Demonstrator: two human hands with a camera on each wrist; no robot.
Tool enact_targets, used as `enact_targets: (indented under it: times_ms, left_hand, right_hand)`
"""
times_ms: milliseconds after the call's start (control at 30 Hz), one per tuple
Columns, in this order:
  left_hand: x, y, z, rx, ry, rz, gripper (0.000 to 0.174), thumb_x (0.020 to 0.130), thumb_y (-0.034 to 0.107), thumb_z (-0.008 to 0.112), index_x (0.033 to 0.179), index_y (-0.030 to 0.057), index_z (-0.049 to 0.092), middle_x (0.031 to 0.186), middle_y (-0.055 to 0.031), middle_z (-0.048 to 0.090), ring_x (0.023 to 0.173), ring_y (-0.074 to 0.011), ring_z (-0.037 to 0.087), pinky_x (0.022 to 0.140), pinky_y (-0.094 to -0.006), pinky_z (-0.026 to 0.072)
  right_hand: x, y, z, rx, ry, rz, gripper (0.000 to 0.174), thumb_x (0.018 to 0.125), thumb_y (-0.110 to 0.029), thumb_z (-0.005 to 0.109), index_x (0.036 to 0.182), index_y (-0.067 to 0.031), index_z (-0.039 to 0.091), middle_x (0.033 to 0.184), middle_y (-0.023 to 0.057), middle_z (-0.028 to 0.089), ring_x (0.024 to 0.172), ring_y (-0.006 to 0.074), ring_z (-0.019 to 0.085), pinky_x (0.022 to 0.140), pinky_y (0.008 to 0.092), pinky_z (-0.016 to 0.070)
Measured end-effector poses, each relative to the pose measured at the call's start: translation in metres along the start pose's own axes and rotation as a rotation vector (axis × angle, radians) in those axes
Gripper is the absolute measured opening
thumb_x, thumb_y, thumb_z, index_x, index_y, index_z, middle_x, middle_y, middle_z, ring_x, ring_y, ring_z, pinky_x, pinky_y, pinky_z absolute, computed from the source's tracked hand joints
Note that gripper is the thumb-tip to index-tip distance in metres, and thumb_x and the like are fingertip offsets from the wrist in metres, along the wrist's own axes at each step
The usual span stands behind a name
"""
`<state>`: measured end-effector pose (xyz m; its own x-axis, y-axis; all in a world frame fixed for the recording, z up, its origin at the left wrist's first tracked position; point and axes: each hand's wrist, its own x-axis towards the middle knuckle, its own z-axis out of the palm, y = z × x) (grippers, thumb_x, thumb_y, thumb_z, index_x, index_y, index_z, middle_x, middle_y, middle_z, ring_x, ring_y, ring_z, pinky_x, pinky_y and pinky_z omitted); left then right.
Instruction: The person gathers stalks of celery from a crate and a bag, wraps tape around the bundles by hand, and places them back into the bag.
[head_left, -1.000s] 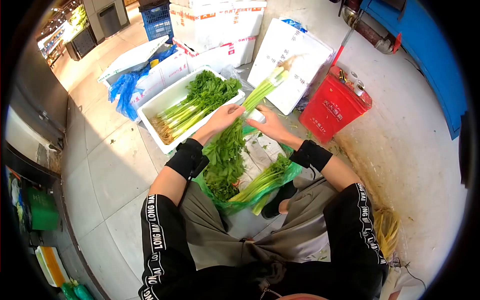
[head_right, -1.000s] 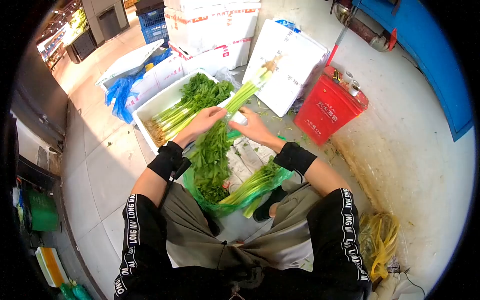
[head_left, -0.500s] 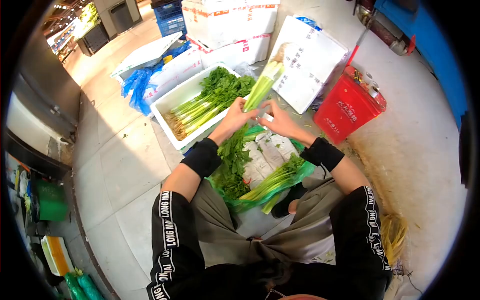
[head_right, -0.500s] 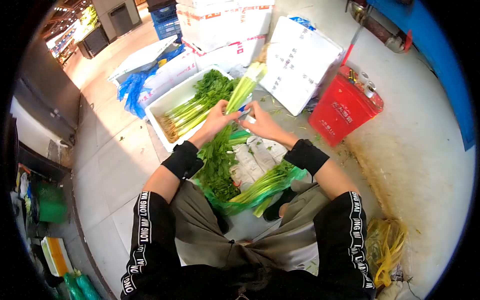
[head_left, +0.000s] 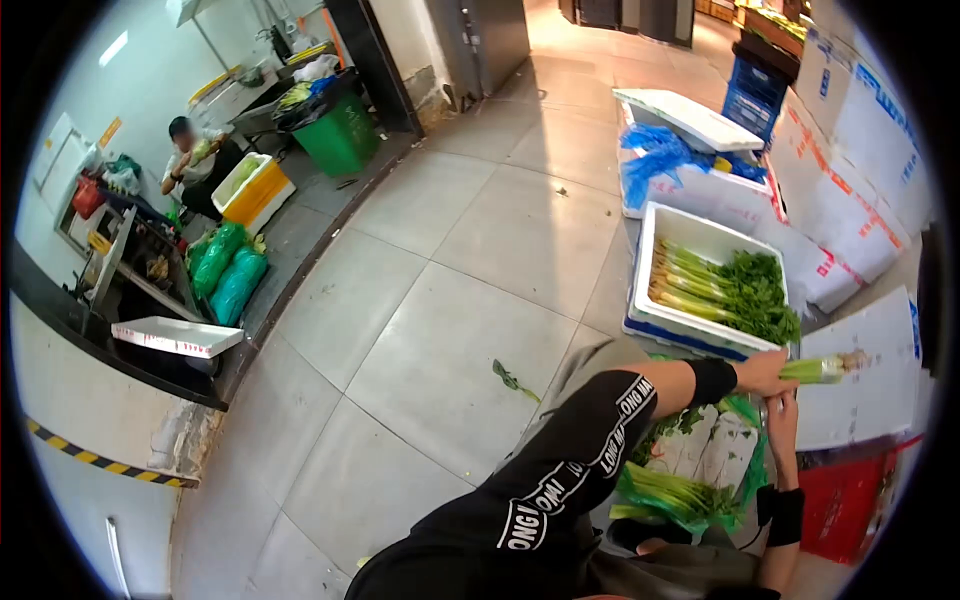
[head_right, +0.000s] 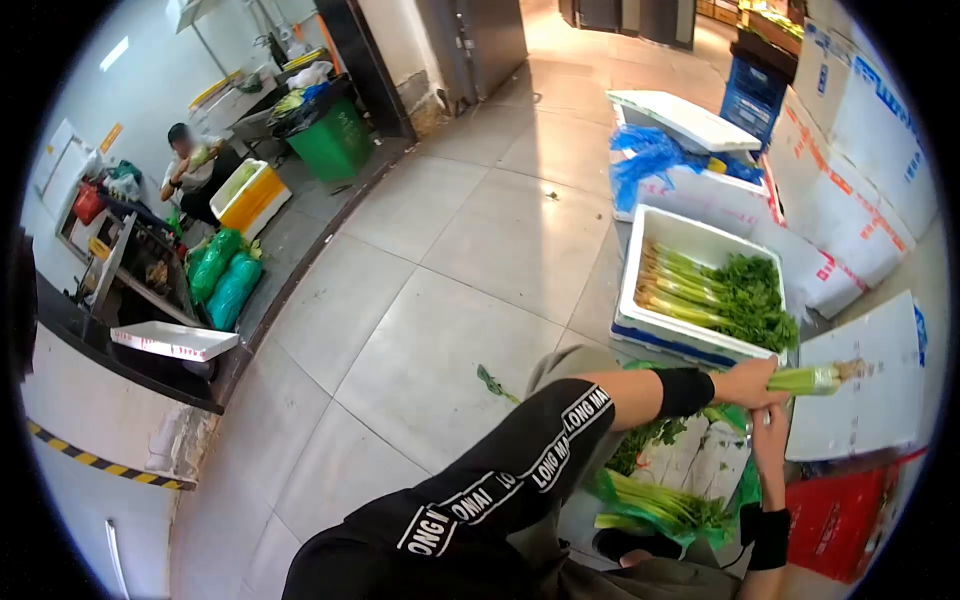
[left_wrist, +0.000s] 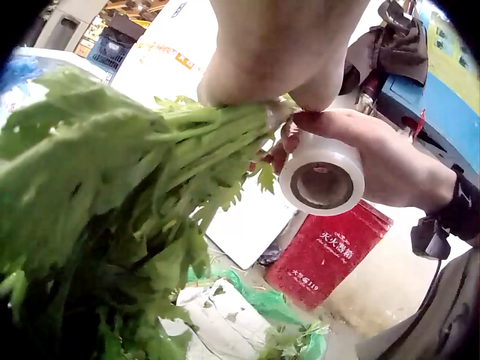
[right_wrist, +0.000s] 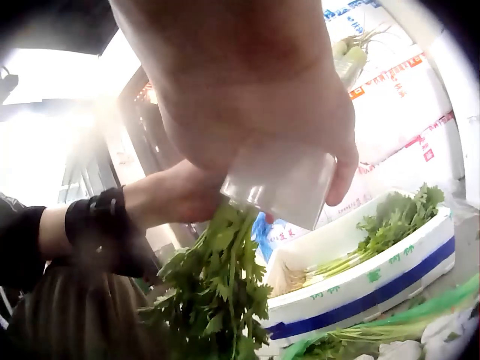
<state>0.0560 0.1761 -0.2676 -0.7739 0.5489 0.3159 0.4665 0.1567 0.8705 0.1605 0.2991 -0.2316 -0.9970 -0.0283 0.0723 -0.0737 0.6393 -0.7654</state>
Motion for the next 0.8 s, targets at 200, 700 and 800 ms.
enact_targets:
  times_ms: [200,700,800]
  left_hand:
    - [-0.007,0.006,-0.021,0.028,0.070,-0.070,0.071,0.078,0.049,0.072,0.108,-0.0121,0.050,0.089,-0.0295,0.065,0.083,-0.0442,0.065,0.074,-0.0486,0.0528]
    - [-0.003,0.023,-0.035,0.074,0.117,-0.077,0.076,0.085,0.047,0.068,0.119,-0.0167,0.045,0.078,-0.0277,0.064,0.074,-0.0422,0.065,0.066,-0.0450,0.0547]
    - [-0.010,0.030,-0.041,0.057,0.099,-0.059,0.079,0.085,0.047,0.067,0.123,-0.0180,0.043,0.077,-0.0280,0.064,0.073,-0.0426,0.065,0.065,-0.0454,0.0546]
  right_hand:
    - [0.009,0.002,0.019,0.035,0.027,-0.093,0.024,0.100,-0.017,0.053,0.102,0.0059,0.060,0.092,0.0099,0.064,0.086,0.0156,0.057,0.079,0.0301,0.0446]
    - [0.001,-0.025,0.019,0.116,0.053,-0.095,0.019,0.099,-0.013,0.052,0.088,0.0023,0.054,0.084,0.0035,0.056,0.084,0.0110,0.051,0.079,0.0259,0.0409]
    - [-0.002,-0.031,0.020,0.136,0.038,-0.088,0.019,0.100,-0.012,0.052,0.087,0.0019,0.054,0.084,0.0037,0.056,0.085,0.0111,0.051,0.080,0.0254,0.0407]
